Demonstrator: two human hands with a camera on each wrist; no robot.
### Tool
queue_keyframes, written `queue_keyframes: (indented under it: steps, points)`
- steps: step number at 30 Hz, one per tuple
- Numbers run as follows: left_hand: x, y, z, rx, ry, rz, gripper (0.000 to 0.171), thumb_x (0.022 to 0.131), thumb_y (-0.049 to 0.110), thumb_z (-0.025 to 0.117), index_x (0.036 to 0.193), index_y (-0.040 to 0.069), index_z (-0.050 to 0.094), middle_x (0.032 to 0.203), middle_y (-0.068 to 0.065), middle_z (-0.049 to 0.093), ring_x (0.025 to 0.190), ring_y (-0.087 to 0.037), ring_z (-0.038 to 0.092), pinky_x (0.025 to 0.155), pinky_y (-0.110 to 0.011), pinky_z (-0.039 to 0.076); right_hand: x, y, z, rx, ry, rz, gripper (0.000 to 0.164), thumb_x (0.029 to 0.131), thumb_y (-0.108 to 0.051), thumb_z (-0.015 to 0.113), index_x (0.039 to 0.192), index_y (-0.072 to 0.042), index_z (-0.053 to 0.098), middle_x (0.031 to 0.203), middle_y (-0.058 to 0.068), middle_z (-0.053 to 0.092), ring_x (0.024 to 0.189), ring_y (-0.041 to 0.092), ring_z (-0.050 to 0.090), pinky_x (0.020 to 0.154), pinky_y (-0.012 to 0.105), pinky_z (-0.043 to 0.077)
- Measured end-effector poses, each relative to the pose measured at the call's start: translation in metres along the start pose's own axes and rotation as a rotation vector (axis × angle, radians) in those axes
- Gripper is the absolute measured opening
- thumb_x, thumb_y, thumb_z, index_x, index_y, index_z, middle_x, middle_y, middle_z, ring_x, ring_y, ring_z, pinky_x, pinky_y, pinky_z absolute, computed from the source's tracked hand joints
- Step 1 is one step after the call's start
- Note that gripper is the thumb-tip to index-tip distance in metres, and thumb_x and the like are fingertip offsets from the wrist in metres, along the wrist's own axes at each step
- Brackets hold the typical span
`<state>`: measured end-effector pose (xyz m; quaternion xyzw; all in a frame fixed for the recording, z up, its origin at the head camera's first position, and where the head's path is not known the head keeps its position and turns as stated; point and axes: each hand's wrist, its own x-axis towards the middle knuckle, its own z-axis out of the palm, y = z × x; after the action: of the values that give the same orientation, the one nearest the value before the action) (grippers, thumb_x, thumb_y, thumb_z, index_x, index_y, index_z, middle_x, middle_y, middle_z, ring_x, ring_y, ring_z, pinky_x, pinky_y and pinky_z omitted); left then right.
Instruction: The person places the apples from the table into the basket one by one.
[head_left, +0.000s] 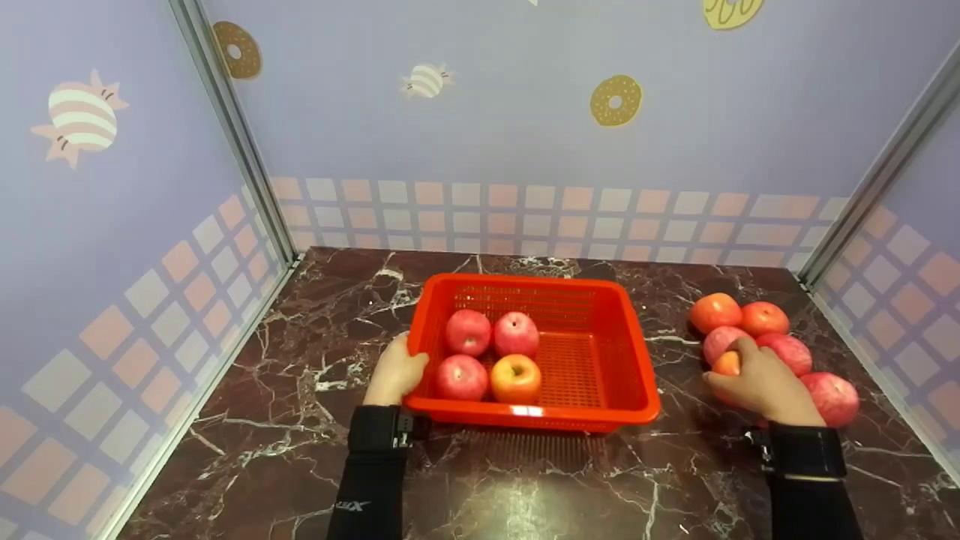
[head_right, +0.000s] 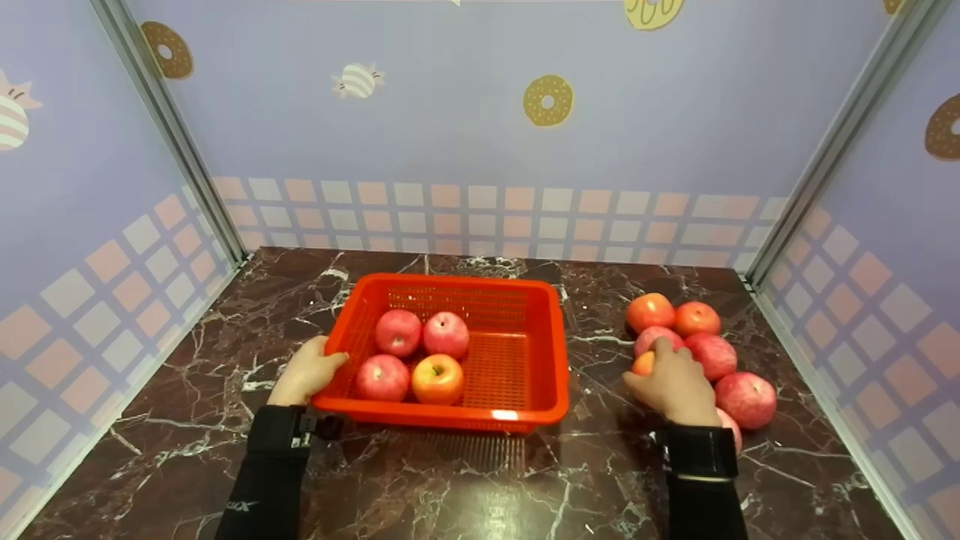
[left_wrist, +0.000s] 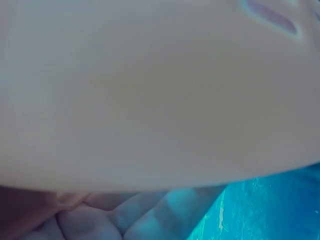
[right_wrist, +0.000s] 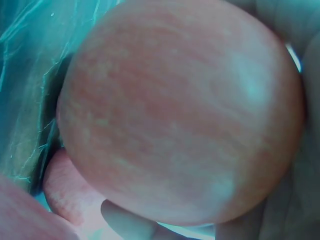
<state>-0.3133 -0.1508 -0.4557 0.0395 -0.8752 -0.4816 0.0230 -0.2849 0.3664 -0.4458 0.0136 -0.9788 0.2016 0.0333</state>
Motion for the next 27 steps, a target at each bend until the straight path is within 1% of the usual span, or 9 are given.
queue_keyframes:
  steps: [3,9,12,18,20,22,23,25,27]
  points:
    - [0.000,0.000,0.000,-0.004,0.004,0.001,0.044,0.088,0.003,0.051,0.129,-0.010,0.058,0.121,-0.028,0.068,0.111,-0.040,0.064,0.102,-0.053,0.050,0.000,-0.003,-0.001,0.006,0.006,-0.009,0.060,0.086,-0.040,0.074,0.121,0.002,0.049,0.105,0.026,0.061,0.098,0.041,0.056,0.080,0.051,0.049]
    - [-0.001,0.001,0.000,0.005,0.005,0.003,0.044,0.089,0.003,0.051,0.129,-0.011,0.058,0.121,-0.029,0.068,0.111,-0.041,0.064,0.102,-0.053,0.050,-0.001,-0.006,-0.003,0.010,0.018,-0.023,0.055,0.087,-0.041,0.074,0.118,-0.002,0.051,0.102,0.020,0.060,0.096,0.036,0.056,0.076,0.042,0.047]
    - [-0.001,0.000,-0.001,0.008,0.006,-0.001,0.043,0.089,0.004,0.051,0.129,-0.010,0.059,0.122,-0.029,0.068,0.112,-0.041,0.064,0.103,-0.053,0.050,0.000,-0.009,-0.005,0.015,0.019,-0.031,0.055,0.088,-0.043,0.074,0.118,-0.003,0.052,0.103,0.020,0.060,0.097,0.037,0.056,0.077,0.042,0.046]
    - [-0.001,-0.001,0.001,-0.003,-0.007,-0.010,0.046,0.089,0.003,0.050,0.134,-0.008,0.057,0.124,-0.028,0.067,0.114,-0.040,0.064,0.104,-0.053,0.050,0.006,-0.017,-0.009,0.020,0.038,-0.057,0.050,0.087,-0.041,0.075,0.113,-0.004,0.054,0.099,0.019,0.061,0.089,0.031,0.060,0.075,0.040,0.048]
    - [-0.001,-0.001,0.001,-0.001,-0.008,-0.011,0.046,0.089,0.003,0.050,0.134,-0.008,0.057,0.125,-0.028,0.067,0.114,-0.041,0.064,0.104,-0.053,0.050,0.009,-0.022,-0.012,0.015,0.028,-0.056,0.055,0.088,-0.042,0.074,0.119,-0.001,0.053,0.103,0.022,0.061,0.091,0.034,0.062,0.078,0.044,0.051]
    - [-0.001,-0.001,0.001,0.007,-0.007,-0.009,0.046,0.089,0.003,0.050,0.133,-0.009,0.057,0.124,-0.028,0.067,0.114,-0.041,0.064,0.103,-0.053,0.050,0.011,-0.027,-0.014,0.018,0.010,-0.049,0.065,0.089,-0.043,0.072,0.128,0.004,0.050,0.109,0.026,0.060,0.096,0.037,0.062,0.082,0.049,0.051]
    - [-0.001,-0.001,0.001,0.010,-0.006,-0.007,0.045,0.089,0.003,0.051,0.132,-0.009,0.058,0.123,-0.028,0.067,0.113,-0.041,0.064,0.103,-0.053,0.050,0.013,-0.029,-0.015,0.018,0.009,-0.050,0.067,0.089,-0.042,0.072,0.130,0.005,0.049,0.110,0.027,0.060,0.096,0.038,0.062,0.083,0.051,0.051]
    - [-0.001,0.000,0.000,0.017,-0.001,-0.002,0.043,0.089,0.004,0.051,0.129,-0.009,0.059,0.122,-0.028,0.068,0.111,-0.040,0.064,0.102,-0.053,0.051,0.016,-0.034,-0.017,0.022,0.013,-0.059,0.069,0.088,-0.039,0.071,0.134,0.007,0.047,0.111,0.028,0.059,0.097,0.038,0.061,0.084,0.051,0.051]
    - [0.000,0.000,0.000,0.021,0.004,0.001,0.042,0.088,0.004,0.051,0.127,-0.010,0.060,0.120,-0.028,0.068,0.109,-0.039,0.064,0.101,-0.052,0.051,0.018,-0.039,-0.018,0.032,0.028,-0.076,0.065,0.087,-0.035,0.072,0.132,0.005,0.049,0.109,0.025,0.059,0.094,0.035,0.061,0.082,0.047,0.050]
